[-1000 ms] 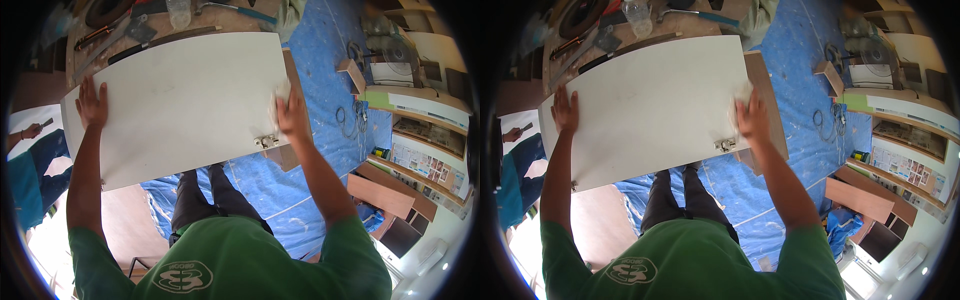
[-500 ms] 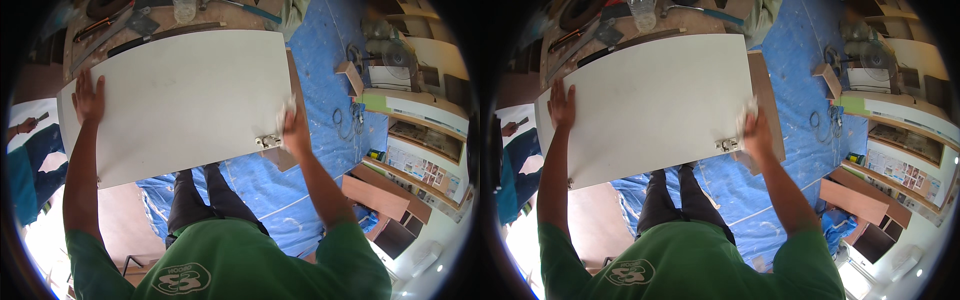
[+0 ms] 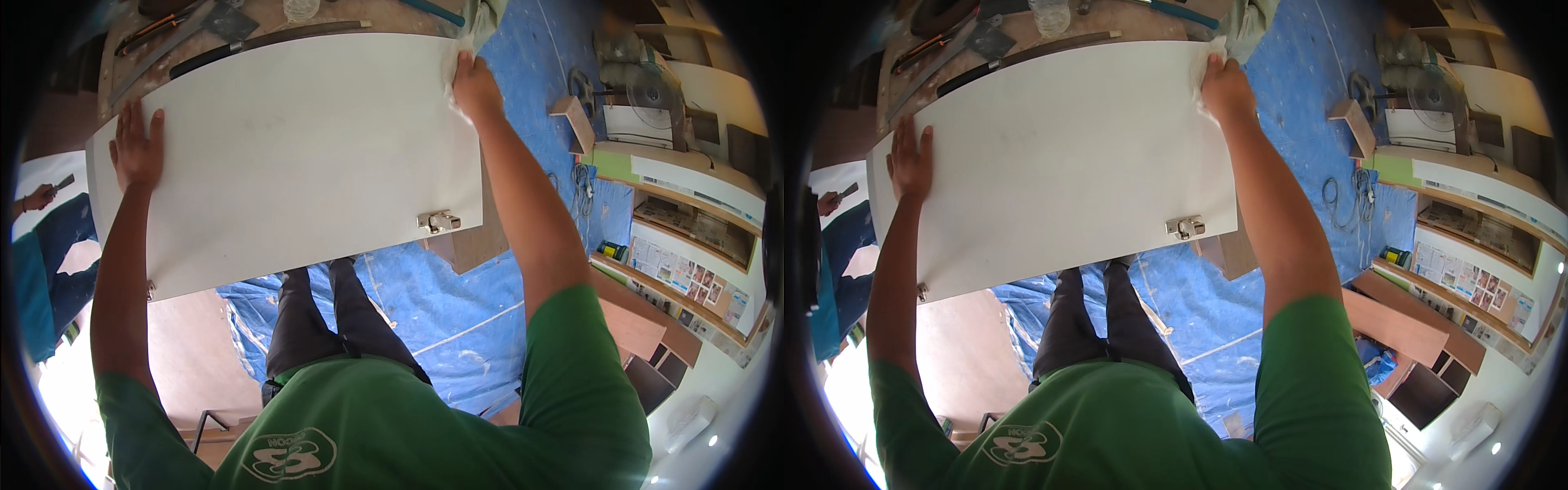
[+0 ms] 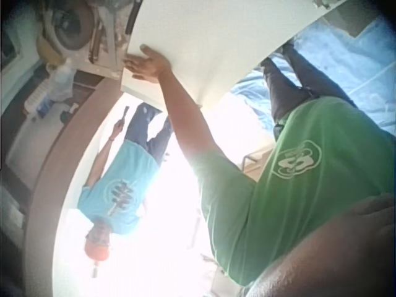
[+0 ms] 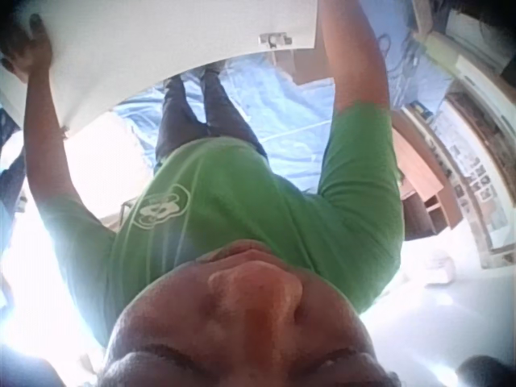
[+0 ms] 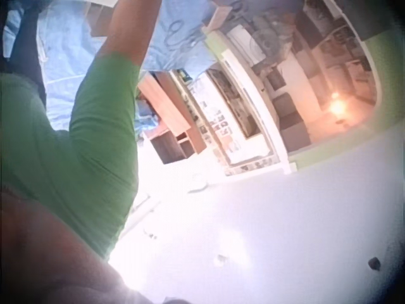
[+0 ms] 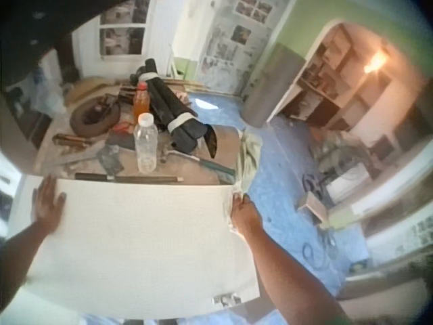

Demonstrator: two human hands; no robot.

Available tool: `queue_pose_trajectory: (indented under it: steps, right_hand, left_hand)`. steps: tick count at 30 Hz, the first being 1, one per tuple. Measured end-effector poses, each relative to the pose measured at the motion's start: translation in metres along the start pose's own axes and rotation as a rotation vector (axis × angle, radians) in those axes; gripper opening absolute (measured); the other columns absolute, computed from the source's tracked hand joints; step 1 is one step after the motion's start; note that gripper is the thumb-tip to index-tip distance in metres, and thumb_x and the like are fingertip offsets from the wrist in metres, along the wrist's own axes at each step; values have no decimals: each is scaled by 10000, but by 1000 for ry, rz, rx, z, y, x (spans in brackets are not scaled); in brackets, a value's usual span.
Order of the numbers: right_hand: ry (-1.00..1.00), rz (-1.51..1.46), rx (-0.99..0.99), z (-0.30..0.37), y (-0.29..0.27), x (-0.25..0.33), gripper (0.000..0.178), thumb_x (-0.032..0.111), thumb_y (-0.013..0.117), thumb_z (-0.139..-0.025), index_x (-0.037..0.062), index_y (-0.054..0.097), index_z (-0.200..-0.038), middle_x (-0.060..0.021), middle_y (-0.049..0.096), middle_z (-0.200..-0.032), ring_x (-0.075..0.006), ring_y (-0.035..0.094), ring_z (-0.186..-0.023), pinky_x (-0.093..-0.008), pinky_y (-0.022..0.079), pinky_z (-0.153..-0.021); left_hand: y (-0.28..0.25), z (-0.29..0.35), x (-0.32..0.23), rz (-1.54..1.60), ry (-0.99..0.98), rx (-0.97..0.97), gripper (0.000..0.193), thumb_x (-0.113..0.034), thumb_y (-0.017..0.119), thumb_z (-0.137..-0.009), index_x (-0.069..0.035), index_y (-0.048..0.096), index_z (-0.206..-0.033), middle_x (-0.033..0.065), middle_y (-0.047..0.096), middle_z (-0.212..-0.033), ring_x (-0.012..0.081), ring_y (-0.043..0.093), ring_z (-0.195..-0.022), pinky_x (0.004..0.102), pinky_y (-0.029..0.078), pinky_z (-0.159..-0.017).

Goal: The person files the edges of a white cabinet door with a metal file, then wipes the surface with a wet cloth. The door is handled on a workbench in a workshop setting.

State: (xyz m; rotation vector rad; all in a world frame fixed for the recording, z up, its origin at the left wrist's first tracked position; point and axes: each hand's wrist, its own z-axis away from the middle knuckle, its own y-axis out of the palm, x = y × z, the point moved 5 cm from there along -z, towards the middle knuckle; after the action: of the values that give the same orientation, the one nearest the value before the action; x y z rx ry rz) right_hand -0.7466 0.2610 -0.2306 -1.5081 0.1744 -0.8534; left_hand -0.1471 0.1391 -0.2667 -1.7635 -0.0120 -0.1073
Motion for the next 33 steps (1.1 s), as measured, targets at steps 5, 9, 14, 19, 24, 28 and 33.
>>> queue_pose_trajectory:
  steps: [5, 9, 14, 19, 24, 28, 33]
  right_hand:
    - [-108, -133, 1, 121, 1, -69, 478, 391, 392, -1093, 6, 615, -1268, -278, 685, -1146, -500, 641, -1073, -543, 510, -915]
    - [-53, -209, 53, 223, -11, -104, 434, 372, 398, -1105, 28, 600, -1276, -252, 678, -1122, -473, 642, -1037, -516, 506, -893]
    - [63, -431, 69, 265, -12, -157, 487, 396, 394, -1121, -2, 562, -1346, -209, 665, -1184, -361, 637, -1095, -428, 480, -967]
    - [180, -623, -97, 262, -35, -161, 535, 413, 473, -1104, -15, 523, -1422, -196, 642, -1262, -336, 634, -1106, -397, 470, -999]
    - [-311, -245, -3, 222, -69, -82, 533, 354, 563, -1071, 76, 482, -1518, -186, 493, -1493, -374, 481, -1337, -448, 445, -1086]
    - [-684, 242, 246, 194, -29, -64, 587, 352, 635, -1026, 190, 461, -1563, -127, 282, -1694, -420, 230, -1544, -516, 358, -1191]
    - [-676, 327, 167, 162, -14, -14, 683, 527, 605, -994, 228, 432, -1584, -128, 238, -1714, -453, 188, -1559, -621, 250, -1212]
  left_hand:
    - [-1, 0, 7, 24, -26, 3, 801, -744, 327, -1002, -281, 259, -1653, 12, 230, -1726, 219, 199, -1591, 535, 124, -1285]
    - [-1, 2, 16, 0, -33, -13, 803, -747, 328, -1000, -284, 261, -1652, 14, 222, -1728, 215, 197, -1591, 536, 125, -1285]
    - [-5, 0, -2, 51, -17, 8, 773, -696, 371, -1017, -257, 286, -1646, 44, 251, -1719, 241, 213, -1587, 543, 134, -1278]
    - [-8, 1, -1, 34, -27, 13, 773, -696, 375, -1016, -247, 300, -1641, 36, 259, -1715, 227, 216, -1585, 537, 138, -1282]
    - [-11, 2, 5, 20, -43, 32, 774, -697, 382, -1012, -245, 310, -1636, 30, 261, -1713, 214, 207, -1587, 529, 132, -1286]
    - [-15, 1, -7, 32, -43, 64, 773, -688, 381, -1017, -236, 302, -1639, 22, 247, -1718, 198, 189, -1591, 513, 116, -1293]
    - [-21, 7, 1, -6, -62, 82, 771, -693, 352, -1023, -232, 298, -1639, 2, 232, -1722, 182, 175, -1593, 502, 106, -1298]
